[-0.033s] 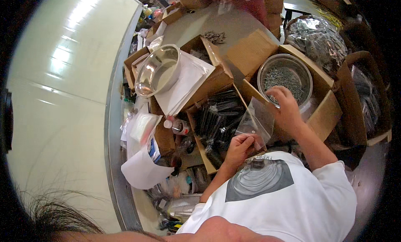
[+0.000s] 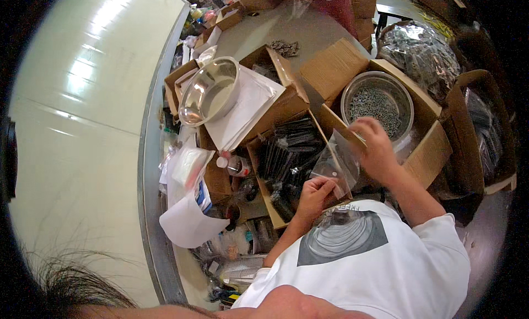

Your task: The person picks up small metal parts and place them into a plastic bag, and then places the bag into a box.

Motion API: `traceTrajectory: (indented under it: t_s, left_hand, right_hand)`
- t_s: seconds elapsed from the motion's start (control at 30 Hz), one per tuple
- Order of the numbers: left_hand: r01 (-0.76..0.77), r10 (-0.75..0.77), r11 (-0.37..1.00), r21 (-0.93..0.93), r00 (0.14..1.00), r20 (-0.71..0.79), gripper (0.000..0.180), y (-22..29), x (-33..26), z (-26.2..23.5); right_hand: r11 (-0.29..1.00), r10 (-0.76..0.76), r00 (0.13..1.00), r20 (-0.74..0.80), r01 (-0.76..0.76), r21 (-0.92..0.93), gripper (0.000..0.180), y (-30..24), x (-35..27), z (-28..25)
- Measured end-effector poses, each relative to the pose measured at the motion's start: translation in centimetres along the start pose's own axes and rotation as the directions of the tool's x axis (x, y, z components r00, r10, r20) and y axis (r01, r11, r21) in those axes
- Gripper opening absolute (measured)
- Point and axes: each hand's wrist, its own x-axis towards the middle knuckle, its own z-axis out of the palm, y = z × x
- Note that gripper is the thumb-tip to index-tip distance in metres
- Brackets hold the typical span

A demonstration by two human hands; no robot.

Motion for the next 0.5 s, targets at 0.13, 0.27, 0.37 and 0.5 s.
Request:
traceTrajectory:
  t_s: [0.13, 0.27, 0.37, 0.5]
  left_hand:
    - [-0.193, 0.238, 0.943, 0.27, 0.961, -0.142, 0.017, 0.6, -1.1, 0.2]
    - [-0.315, 0.419, 0.863, 0.394, 0.884, -0.209, 0.017, 0.8, -1.6, 0.8]
    - [-0.398, 0.539, 0.734, 0.55, 0.834, -0.116, 0.021, 1.4, -2.1, 0.5]
    - [-0.356, 0.621, 0.515, 0.779, 0.782, -0.053, 0.021, 2.2, -2.4, 1.8]
  right_hand:
    - [0.946, -0.157, 0.86, 0.486, -0.01, 0.323, 0.037, -3.1, -1.3, 0.5]
    - [0.897, -0.068, 0.801, 0.595, -0.211, 0.388, 0.028, -3.8, -2.0, 1.5]
    - [0.901, -0.062, 0.797, 0.601, -0.215, 0.378, 0.017, -2.8, -2.3, 2.1]
    - [0.945, -0.095, 0.833, 0.545, -0.097, 0.313, 0.015, -1.3, -3.5, 4.0]
